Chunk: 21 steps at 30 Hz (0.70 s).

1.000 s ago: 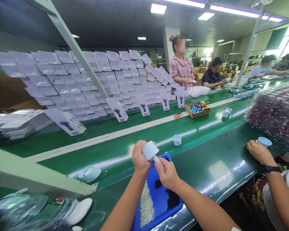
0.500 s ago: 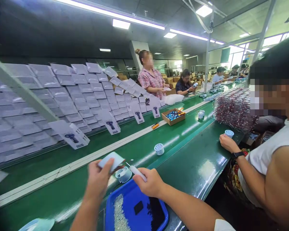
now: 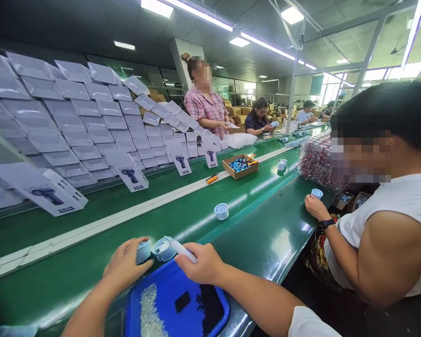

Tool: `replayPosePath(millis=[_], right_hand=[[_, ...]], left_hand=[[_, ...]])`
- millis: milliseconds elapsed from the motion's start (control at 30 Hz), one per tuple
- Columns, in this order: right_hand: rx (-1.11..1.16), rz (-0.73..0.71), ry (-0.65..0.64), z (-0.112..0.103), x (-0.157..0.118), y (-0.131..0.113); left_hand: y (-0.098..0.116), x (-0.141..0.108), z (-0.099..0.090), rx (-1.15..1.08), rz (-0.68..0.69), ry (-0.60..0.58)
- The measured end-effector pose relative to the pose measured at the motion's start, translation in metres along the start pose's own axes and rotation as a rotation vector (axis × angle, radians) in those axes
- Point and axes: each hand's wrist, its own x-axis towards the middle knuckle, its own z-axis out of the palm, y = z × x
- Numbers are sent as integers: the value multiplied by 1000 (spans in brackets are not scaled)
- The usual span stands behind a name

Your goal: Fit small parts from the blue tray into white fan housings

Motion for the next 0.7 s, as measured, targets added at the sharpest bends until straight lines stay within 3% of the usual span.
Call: replayPosePath(millis=[67,133,500,700], right_hand=[[-2,0,6,-2,1,1],[9,-3,13,-3,1,1],[58,8,100,-9,3,3],[41,7,115,-14,7,8]], left_hand=[[12,0,-3,21,72,-131],[22,-1,-6,47,87,-171],[35,-7,-14,-161,-107,-100],[34,-7,-23,-302,-162,40]])
